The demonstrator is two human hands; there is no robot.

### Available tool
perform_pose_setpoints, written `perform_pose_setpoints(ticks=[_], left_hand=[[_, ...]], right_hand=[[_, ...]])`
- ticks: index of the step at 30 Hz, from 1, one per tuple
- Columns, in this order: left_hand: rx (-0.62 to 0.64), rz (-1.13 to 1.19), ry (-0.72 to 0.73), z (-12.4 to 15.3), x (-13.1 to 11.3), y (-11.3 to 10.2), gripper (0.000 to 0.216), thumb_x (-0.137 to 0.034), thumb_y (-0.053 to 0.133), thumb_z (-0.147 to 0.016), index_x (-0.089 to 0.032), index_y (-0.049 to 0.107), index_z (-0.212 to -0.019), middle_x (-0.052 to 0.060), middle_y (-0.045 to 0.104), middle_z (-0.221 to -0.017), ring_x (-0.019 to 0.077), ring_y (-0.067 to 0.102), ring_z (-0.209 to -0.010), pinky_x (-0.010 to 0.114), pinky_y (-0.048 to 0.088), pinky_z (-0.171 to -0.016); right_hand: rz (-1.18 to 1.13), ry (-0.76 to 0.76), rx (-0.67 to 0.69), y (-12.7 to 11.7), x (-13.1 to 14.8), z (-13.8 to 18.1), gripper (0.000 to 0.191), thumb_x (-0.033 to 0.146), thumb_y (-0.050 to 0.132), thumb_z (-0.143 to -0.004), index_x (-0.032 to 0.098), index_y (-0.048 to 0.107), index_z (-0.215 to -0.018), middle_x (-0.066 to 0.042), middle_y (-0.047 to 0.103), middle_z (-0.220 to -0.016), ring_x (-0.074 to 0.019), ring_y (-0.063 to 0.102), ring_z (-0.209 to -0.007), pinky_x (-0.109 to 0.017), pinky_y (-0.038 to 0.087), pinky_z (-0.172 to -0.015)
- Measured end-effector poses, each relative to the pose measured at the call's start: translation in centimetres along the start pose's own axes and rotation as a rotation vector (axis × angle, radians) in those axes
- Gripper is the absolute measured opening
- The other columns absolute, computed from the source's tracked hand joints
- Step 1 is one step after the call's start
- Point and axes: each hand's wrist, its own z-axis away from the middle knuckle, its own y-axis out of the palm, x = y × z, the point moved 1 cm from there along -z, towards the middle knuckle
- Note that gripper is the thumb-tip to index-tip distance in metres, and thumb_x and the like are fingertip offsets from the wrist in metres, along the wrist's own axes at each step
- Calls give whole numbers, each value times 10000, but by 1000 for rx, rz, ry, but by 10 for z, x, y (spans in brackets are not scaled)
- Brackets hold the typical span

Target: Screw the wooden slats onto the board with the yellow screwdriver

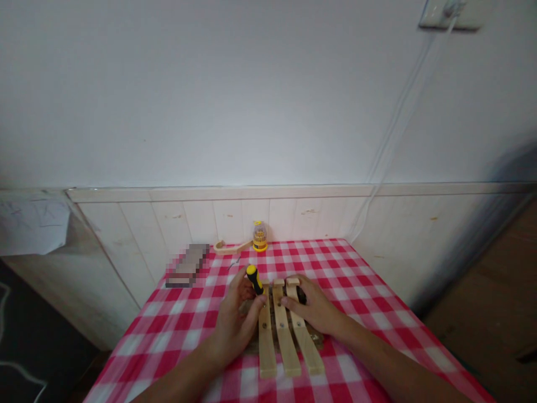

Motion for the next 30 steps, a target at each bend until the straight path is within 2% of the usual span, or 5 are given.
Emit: perform_pose_setpoints(ticks=[2,6,12,20,30], left_hand=[[-41,-18,-22,-1,1,1,645,-239,640,-963,-257,344,-1537,110,705,-1180,232,727,-1027,377,628,-867],[-7,-38,-18,-2,3,3,659,-235,646,-955,-278,347,-1541,75,711,-1106,217,729,-985,359,630,-841],[-61,-68,5,-4,6,3,654,-242,662,-939,-274,387,-1531,59,704,-1052,202,720,-936,336,626,-811],[-26,-116,-9,-4,3,3,644,-267,676,-928,-265,418,-1518,57,733,-1050,205,735,-895,342,627,-788],[5,-120,99,-9,1,-2,671,-184,646,-929,-291,410,-1547,40,720,-1001,168,708,-830,289,618,-747]], right_hand=[[2,5,-1,0,1,0,234,377,720,-884,212,704,-1048,-84,731,-1043,-279,677,-973,-389,549,-844],[-6,0,1,0,2,0,231,369,711,-889,211,700,-1057,-89,729,-1059,-284,681,-990,-405,550,-866],[-15,-9,-3,0,2,0,245,383,717,-888,218,701,-1069,-87,730,-1074,-289,677,-1025,-396,556,-855],[0,-2,9,-1,4,0,222,372,703,-896,210,693,-1047,-91,723,-1061,-283,674,-1008,-397,547,-863],[16,-16,7,-2,6,-1,204,376,713,-893,219,703,-1023,-79,727,-1038,-272,670,-980,-391,543,-860]])
